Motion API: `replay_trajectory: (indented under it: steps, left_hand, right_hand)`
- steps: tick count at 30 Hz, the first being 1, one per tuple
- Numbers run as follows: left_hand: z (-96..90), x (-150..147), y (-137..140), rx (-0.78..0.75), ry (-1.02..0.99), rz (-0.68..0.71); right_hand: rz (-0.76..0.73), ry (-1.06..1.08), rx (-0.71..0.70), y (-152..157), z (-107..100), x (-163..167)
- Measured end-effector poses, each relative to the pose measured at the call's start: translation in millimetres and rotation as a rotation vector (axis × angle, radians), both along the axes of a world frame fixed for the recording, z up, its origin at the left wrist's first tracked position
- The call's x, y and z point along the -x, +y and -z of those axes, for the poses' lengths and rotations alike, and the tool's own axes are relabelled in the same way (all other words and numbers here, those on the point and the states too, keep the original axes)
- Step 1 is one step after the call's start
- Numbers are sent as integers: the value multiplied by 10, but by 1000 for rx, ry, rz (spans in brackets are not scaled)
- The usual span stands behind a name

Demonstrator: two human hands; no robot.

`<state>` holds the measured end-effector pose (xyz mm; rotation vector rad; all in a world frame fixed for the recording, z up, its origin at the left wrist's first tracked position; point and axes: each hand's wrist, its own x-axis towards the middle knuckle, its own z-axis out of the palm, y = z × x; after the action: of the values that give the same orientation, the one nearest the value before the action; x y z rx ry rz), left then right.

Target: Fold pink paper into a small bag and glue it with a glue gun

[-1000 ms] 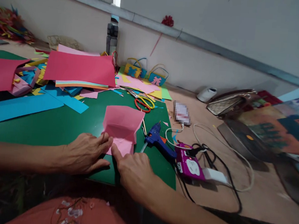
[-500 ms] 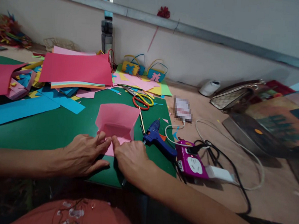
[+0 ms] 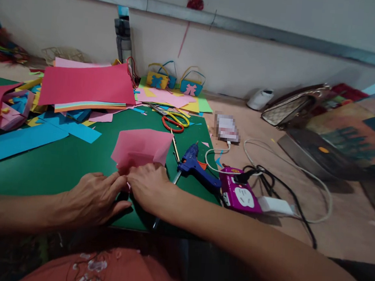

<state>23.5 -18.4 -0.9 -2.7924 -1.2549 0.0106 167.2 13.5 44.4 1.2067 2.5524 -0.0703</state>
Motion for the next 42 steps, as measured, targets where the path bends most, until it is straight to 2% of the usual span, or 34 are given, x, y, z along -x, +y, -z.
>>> replay_trajectory:
  steps: [8,16,22,35,42]
  left_hand:
    - [0,38,0,-9,2,-54]
    - [25,34,0,-55,15,-54]
    - [32,29,-14,-84,8,-47]
    - [45,28,-13,-145,12,-10]
    - [85,29,1,-203,-10,21]
  right_hand:
    - [-1,14,51,178,-15,147]
    - [-21,34,34,182,-7,133]
    - [-27,40,6,205,77,133]
    - [-47,56,-50,-7,208,-97]
    - [-82,58,-27,19,157,25]
